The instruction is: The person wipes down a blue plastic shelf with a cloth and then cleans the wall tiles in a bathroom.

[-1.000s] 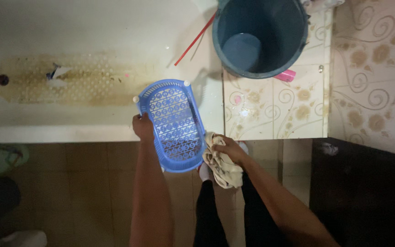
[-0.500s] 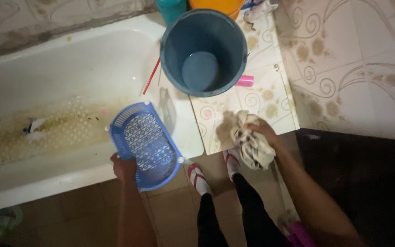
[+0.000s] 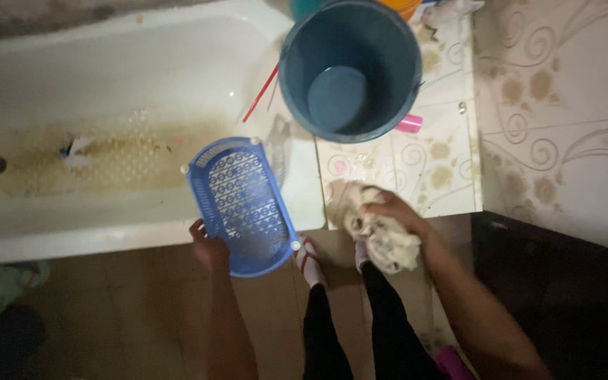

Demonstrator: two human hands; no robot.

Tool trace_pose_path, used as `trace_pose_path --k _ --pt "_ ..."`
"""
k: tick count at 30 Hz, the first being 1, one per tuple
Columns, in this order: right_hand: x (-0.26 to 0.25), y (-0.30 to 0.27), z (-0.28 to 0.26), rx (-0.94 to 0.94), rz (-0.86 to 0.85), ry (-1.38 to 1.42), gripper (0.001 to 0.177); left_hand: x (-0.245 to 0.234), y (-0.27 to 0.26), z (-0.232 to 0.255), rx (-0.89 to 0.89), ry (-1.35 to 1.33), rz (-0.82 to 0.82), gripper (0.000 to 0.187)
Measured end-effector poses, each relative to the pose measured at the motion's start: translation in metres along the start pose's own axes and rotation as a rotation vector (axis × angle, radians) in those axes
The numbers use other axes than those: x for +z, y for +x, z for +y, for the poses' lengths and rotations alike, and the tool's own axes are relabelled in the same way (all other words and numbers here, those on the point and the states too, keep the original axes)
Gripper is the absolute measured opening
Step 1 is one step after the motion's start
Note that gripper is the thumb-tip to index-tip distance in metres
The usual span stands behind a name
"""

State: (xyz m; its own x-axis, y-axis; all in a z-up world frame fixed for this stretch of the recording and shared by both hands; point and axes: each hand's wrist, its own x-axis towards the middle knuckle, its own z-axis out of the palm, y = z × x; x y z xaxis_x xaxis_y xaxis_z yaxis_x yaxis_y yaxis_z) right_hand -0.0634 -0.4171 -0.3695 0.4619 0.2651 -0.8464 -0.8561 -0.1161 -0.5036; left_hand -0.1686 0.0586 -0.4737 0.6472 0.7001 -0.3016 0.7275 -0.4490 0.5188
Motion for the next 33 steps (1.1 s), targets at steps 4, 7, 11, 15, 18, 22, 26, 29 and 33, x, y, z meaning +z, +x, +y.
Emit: trace_pose_path --k 4,7,11,15,18,22,26,29,33 --pt "0.054 0.018 0.028 -0.104 -0.185 -0.036 0.078 -0.005 -0.009 -0.021 -0.026 -0.146 -0.046 0.051" --pt "0.090 0.032 0.044 -0.142 -0.233 -0.109 0.083 -0.006 -0.006 -0.033 -0.051 -0.036 -0.090 0.050" --pt "0.130 0.049 0.055 -0.177 -0.183 -0.446 0.087 -0.010 0.000 -0.033 -0.052 0.007 -0.084 0.052" --pt "0.149 0.062 0.059 -0.258 -0.153 -0.501 0.085 -0.016 0.002 -0.021 -0.036 -0.012 -0.087 0.050" --pt "0.153 0.070 0.061 -0.252 -0.131 -0.548 0.085 -0.025 0.000 -0.014 -0.062 0.007 -0.100 0.050" --pt "0.151 0.070 0.062 -0.283 -0.097 -0.623 0.084 -0.039 -0.001 -0.012 -0.030 -0.067 -0.064 0.051" --pt "0.148 0.058 0.057 -0.237 -0.095 -0.570 0.084 -0.047 -0.002 -0.015 -0.009 -0.110 -0.023 0.055" --pt "0.153 0.050 0.048 -0.127 -0.083 -0.563 0.085 -0.048 0.000 -0.020 0.091 -0.079 -0.067 0.062" --pt "0.154 0.042 0.042 -0.130 -0.062 -0.541 0.080 -0.046 0.002 -0.021 0.044 -0.065 -0.123 0.059"
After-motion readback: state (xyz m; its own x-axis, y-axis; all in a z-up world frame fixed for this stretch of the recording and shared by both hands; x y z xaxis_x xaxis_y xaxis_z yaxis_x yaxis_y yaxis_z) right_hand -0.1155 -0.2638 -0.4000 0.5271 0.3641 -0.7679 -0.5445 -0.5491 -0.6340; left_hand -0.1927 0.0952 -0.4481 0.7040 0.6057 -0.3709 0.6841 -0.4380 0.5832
